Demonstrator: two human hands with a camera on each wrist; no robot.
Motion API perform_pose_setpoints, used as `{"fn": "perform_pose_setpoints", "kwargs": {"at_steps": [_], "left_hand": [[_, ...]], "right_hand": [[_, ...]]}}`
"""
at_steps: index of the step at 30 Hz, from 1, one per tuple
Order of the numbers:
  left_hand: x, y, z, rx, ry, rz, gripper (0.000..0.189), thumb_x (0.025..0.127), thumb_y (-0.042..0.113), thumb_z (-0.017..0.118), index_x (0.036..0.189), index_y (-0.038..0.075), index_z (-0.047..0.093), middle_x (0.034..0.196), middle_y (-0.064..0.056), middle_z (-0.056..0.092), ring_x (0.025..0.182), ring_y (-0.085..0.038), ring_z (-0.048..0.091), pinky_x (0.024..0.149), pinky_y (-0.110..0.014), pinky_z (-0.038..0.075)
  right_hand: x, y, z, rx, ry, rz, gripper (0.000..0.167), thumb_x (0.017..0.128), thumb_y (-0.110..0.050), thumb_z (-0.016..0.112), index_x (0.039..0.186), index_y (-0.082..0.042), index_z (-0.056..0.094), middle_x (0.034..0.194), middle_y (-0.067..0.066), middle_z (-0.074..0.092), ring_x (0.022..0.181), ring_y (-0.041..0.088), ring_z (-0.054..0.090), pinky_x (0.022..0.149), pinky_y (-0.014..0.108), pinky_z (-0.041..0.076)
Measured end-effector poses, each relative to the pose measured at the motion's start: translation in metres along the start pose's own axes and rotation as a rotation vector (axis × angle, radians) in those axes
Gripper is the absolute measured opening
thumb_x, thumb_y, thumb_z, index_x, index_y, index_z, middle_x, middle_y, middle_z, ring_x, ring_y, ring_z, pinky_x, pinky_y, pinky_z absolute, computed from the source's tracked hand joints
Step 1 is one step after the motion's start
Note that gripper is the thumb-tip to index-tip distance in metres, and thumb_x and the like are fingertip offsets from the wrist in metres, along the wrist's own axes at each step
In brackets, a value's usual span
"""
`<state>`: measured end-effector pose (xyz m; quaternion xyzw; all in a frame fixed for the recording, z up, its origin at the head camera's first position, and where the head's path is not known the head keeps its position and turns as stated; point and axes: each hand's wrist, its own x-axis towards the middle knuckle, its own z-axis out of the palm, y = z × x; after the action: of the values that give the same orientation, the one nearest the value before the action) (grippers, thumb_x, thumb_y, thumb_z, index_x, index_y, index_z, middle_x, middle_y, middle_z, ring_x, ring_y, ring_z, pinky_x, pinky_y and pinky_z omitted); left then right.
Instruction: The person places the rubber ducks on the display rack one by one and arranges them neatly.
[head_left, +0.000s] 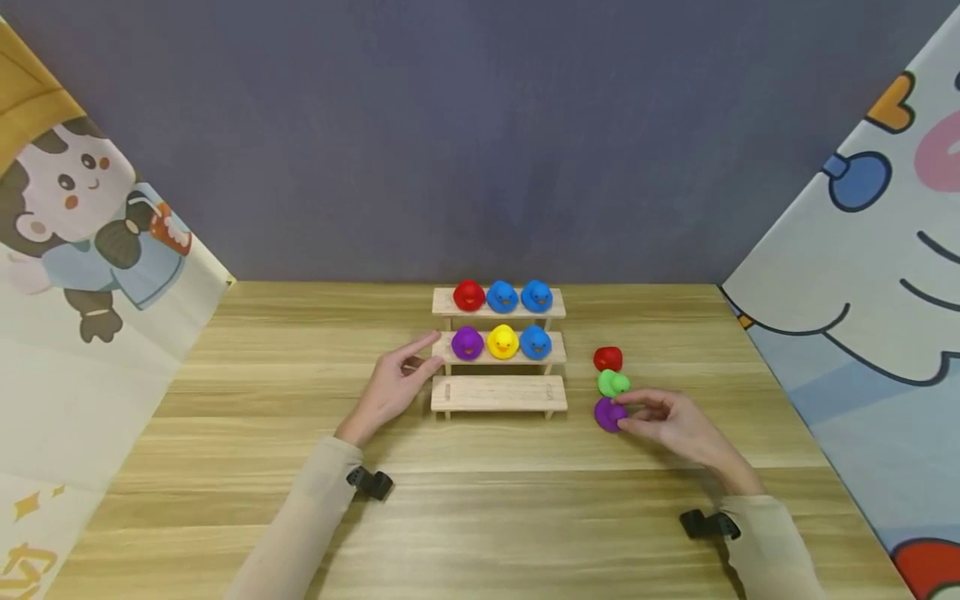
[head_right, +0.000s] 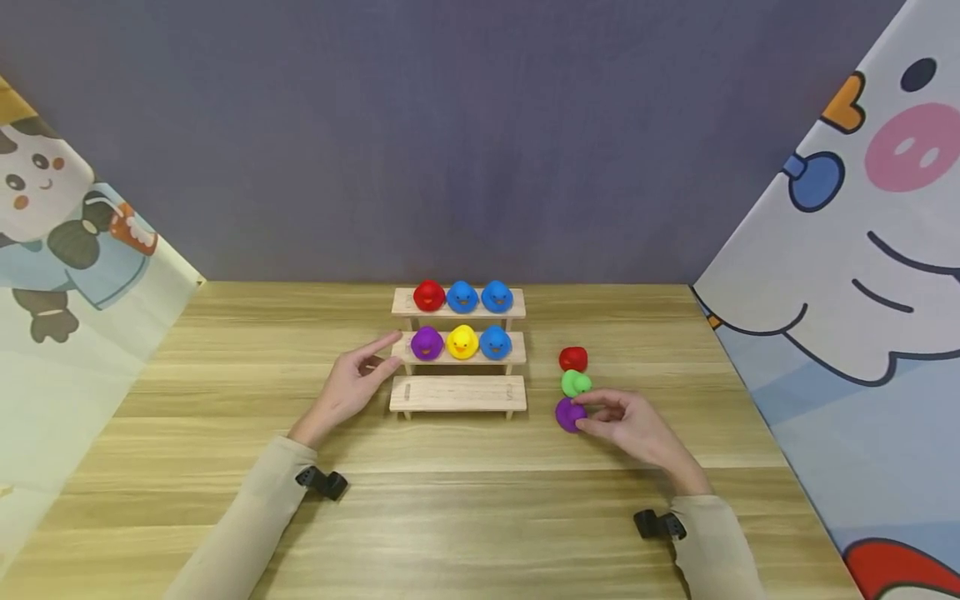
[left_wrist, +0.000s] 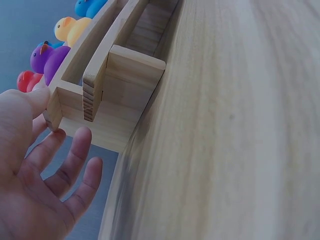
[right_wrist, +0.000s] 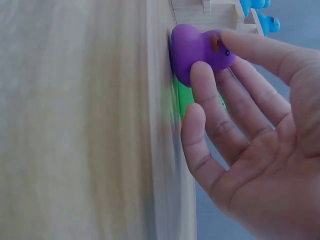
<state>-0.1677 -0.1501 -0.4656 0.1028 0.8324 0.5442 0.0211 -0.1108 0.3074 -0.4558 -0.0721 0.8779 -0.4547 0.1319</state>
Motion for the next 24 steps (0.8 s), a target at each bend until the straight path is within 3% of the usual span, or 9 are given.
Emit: {"fn": "perform_pose_setpoints", "kwargs": {"at_steps": [8, 12, 24], "left_hand": [[0.003, 0.0, -0.001, -0.008, 0.01, 0.008, 0.05, 0.105, 0.034, 0.07, 0.153, 0.022, 0.06, 0.16, -0.008, 0.057, 0.109, -0.029, 0.074, 0.087, -0.031, 0.064], [0.002, -0.002, -0.001, -0.009, 0.003, 0.006, 0.051, 0.105, 0.034, 0.07, 0.154, 0.022, 0.058, 0.16, -0.009, 0.057, 0.109, -0.029, 0.074, 0.087, -0.03, 0.063], [0.001, -0.002, 0.001, -0.007, 0.008, 0.007, 0.051, 0.105, 0.032, 0.07, 0.154, 0.021, 0.059, 0.161, -0.008, 0.056, 0.108, -0.029, 0.074, 0.086, -0.029, 0.063]], "right_hand": [[0.001, -0.004, -0.002, -0.033, 0.063, -0.013, 0.038, 0.095, -0.025, 0.082, 0.129, -0.008, 0.074, 0.119, 0.015, 0.079, 0.092, 0.008, 0.075, 0.075, 0.027, 0.062], [0.002, -0.01, 0.001, -0.019, 0.055, -0.03, 0.038, 0.095, -0.024, 0.082, 0.128, -0.007, 0.074, 0.115, 0.014, 0.079, 0.091, 0.012, 0.076, 0.073, 0.029, 0.063], [0.008, -0.031, 0.014, -0.002, 0.09, -0.077, 0.037, 0.095, -0.026, 0.083, 0.128, -0.011, 0.076, 0.105, 0.012, 0.081, 0.085, 0.016, 0.075, 0.062, 0.025, 0.054]]}}
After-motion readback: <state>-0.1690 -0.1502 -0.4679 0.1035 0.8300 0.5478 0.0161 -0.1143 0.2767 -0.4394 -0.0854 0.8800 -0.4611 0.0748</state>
